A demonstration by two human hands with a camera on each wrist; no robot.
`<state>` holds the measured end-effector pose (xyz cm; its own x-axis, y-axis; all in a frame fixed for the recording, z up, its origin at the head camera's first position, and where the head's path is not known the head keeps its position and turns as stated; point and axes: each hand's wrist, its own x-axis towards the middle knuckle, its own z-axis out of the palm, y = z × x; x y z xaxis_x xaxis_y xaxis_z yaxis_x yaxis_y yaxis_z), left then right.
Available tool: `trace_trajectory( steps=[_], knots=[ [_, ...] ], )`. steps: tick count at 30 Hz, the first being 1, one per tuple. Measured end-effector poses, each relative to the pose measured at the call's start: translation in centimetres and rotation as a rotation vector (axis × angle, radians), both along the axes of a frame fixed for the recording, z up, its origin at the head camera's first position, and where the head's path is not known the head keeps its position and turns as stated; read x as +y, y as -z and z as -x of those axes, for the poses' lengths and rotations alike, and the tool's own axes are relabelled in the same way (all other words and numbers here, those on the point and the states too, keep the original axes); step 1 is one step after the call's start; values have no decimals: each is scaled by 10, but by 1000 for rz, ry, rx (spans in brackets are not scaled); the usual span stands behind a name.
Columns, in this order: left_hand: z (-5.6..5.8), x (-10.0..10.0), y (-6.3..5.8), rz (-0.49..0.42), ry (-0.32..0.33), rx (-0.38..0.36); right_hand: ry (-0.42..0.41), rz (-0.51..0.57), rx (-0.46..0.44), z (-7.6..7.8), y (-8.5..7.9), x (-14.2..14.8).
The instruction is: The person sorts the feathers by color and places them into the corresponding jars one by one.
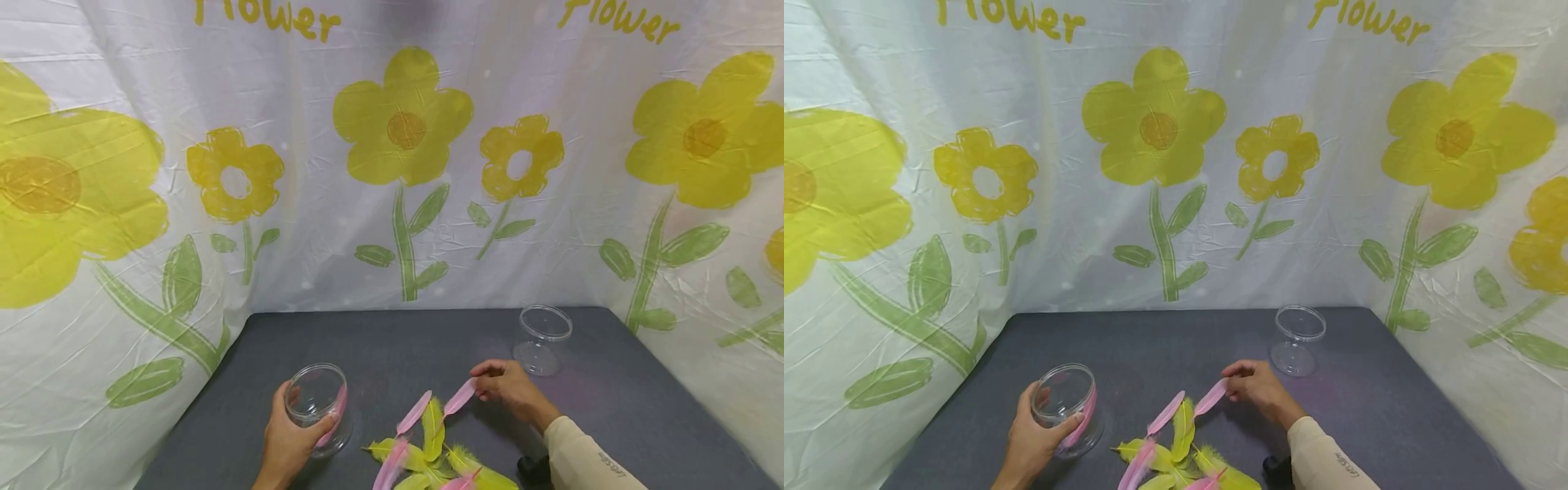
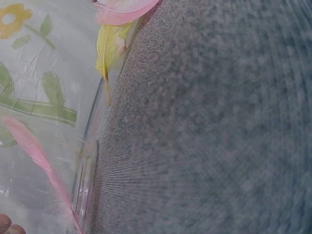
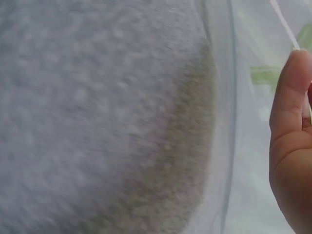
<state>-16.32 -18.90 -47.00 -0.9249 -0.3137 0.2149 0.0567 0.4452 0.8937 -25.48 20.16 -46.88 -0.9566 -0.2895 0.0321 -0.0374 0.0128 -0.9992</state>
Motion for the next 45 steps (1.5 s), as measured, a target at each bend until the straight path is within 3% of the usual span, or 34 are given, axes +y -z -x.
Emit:
trace_trajectory(
  steps=[18,30,39,45],
  knots=[
    [-1,-3,3,-9,5,23,163,73,95,3,-46,-6],
    [0,-2,6,-33,-9,46,122,101,157,9,-82,-37],
    [2,1,5,-26,-8,58,92,132,166,11,-100,-56],
    [2,1,4,-26,-4,66,87,134,222,11,-111,-76]
  ],
)
